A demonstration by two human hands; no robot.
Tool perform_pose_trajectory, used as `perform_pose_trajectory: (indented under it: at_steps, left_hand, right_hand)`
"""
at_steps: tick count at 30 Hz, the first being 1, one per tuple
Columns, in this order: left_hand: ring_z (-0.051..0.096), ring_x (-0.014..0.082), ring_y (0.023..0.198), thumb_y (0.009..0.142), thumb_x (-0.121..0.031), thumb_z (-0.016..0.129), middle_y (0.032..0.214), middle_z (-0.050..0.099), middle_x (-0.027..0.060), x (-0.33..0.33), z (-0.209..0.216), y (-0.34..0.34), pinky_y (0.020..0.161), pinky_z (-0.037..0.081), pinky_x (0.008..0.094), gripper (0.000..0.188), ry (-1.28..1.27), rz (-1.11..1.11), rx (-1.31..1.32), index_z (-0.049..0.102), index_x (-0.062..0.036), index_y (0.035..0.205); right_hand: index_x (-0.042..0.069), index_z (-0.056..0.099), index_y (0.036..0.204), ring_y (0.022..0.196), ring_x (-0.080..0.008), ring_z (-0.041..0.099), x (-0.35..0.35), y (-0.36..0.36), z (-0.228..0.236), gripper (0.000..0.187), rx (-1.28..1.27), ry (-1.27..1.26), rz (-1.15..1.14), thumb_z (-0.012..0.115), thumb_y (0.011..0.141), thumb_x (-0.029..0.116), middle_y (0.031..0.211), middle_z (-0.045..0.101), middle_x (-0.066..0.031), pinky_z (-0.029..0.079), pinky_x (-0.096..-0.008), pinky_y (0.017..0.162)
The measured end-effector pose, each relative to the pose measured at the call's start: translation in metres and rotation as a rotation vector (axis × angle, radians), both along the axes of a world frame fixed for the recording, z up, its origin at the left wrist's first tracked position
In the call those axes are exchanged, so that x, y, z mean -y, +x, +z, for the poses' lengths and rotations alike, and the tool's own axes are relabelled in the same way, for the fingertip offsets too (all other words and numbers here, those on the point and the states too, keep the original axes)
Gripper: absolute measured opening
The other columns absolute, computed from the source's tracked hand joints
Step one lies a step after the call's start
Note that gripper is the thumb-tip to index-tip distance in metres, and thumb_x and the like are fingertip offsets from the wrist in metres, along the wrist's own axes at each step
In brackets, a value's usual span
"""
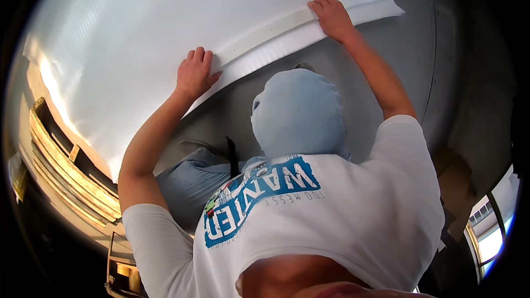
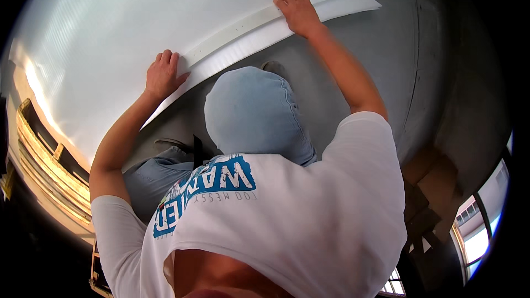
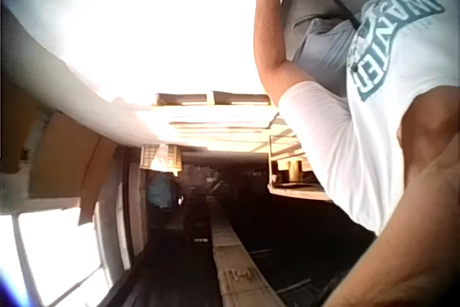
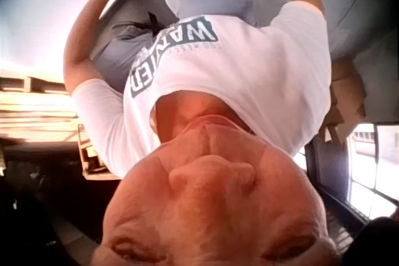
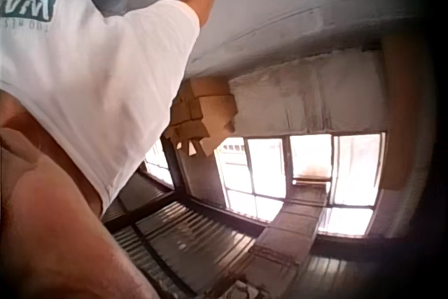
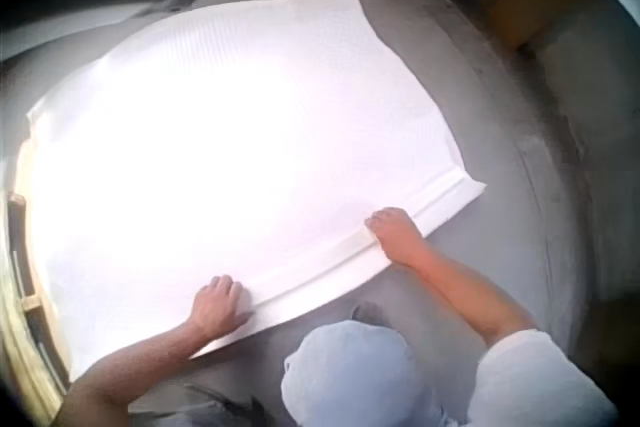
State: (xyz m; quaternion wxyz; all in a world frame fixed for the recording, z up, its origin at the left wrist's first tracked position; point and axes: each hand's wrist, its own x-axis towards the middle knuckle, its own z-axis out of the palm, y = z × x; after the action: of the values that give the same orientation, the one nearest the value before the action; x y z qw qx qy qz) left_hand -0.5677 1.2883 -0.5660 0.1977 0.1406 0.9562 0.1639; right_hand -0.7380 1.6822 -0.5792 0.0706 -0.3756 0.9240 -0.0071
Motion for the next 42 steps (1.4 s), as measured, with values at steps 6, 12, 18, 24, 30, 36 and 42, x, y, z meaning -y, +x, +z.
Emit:
perform_pose_trajectory:
  at_steps: [6,12,18,24,30,36,42]
  left_hand:
    - [0.056,0.0266,0.099,0.077,-0.027,0.076,0.103,0.052,0.0083,0.031,-0.006,0.027,0.072,0.053,0.0390,0.042,0.014,0.062,-0.001,0.051,-0.0075,0.105]
    - [0.058,0.0271,0.097,0.082,-0.030,0.072,0.103,0.054,0.0078,0.041,-0.012,0.038,0.071,0.053,0.0391,0.038,0.079,0.093,0.086,0.052,-0.0087,0.107]
    - [0.061,0.0290,0.095,0.085,-0.038,0.069,0.106,0.058,0.0088,0.041,-0.013,0.039,0.072,0.053,0.0408,0.044,0.053,0.074,0.132,0.050,-0.0089,0.112]
    - [0.063,0.0302,0.092,0.086,-0.037,0.068,0.106,0.058,0.0074,0.038,-0.011,0.035,0.072,0.053,0.0415,0.043,0.095,0.013,0.096,0.050,-0.0119,0.115]
    - [0.063,0.0299,0.089,0.085,-0.034,0.068,0.103,0.060,0.0076,0.048,-0.016,0.037,0.069,0.053,0.0433,0.037,0.127,-0.023,0.075,0.050,-0.0126,0.110]
    - [0.064,0.0319,0.078,0.086,-0.032,0.066,0.088,0.064,0.0083,0.075,-0.021,0.039,0.064,0.051,0.0439,0.030,-0.065,-0.050,0.304,0.048,-0.0107,0.099]
    - [0.064,0.0327,0.076,0.088,-0.027,0.064,0.082,0.065,0.0107,0.082,-0.011,0.071,0.064,0.051,0.0441,0.023,0.119,-0.036,0.125,0.055,-0.0109,0.100]
  right_hand:
    - [0.008,0.058,0.117,0.107,-0.0276,0.058,-0.004,-0.018,0.008,0.041,0.113,0.092,0.085,0.064,0.077,0.001,0.113,0.060,-0.0075,0.043,-0.0405,0.097]
    - [0.007,0.057,0.118,0.107,-0.0268,0.057,-0.008,-0.019,0.007,0.042,0.185,0.141,0.127,0.067,0.077,0.002,0.114,0.059,-0.0072,0.044,-0.0402,0.095]
    - [0.007,0.057,0.116,0.104,-0.0268,0.058,-0.008,-0.019,0.018,0.042,0.236,0.145,0.161,0.069,0.076,0.003,0.112,0.060,-0.0068,0.045,-0.0402,0.091]
    - [0.008,0.057,0.114,0.104,-0.0261,0.058,-0.007,-0.011,0.023,0.041,0.237,0.171,0.183,0.070,0.075,0.004,0.111,0.060,-0.0061,0.046,-0.0396,0.089]
    - [0.009,0.057,0.116,0.105,-0.0256,0.058,-0.005,-0.009,0.022,0.042,0.253,0.170,0.147,0.071,0.076,0.005,0.112,0.059,-0.0051,0.049,-0.0395,0.087]
    - [0.009,0.056,0.119,0.106,-0.0253,0.058,-0.004,-0.007,0.025,0.043,0.304,0.185,0.111,0.070,0.078,0.006,0.115,0.058,-0.0034,0.052,-0.0381,0.086]
    - [0.009,0.055,0.119,0.108,-0.0247,0.056,0.002,-0.006,0.026,0.044,0.298,0.186,0.109,0.071,0.078,0.006,0.116,0.057,-0.0032,0.053,-0.0379,0.085]
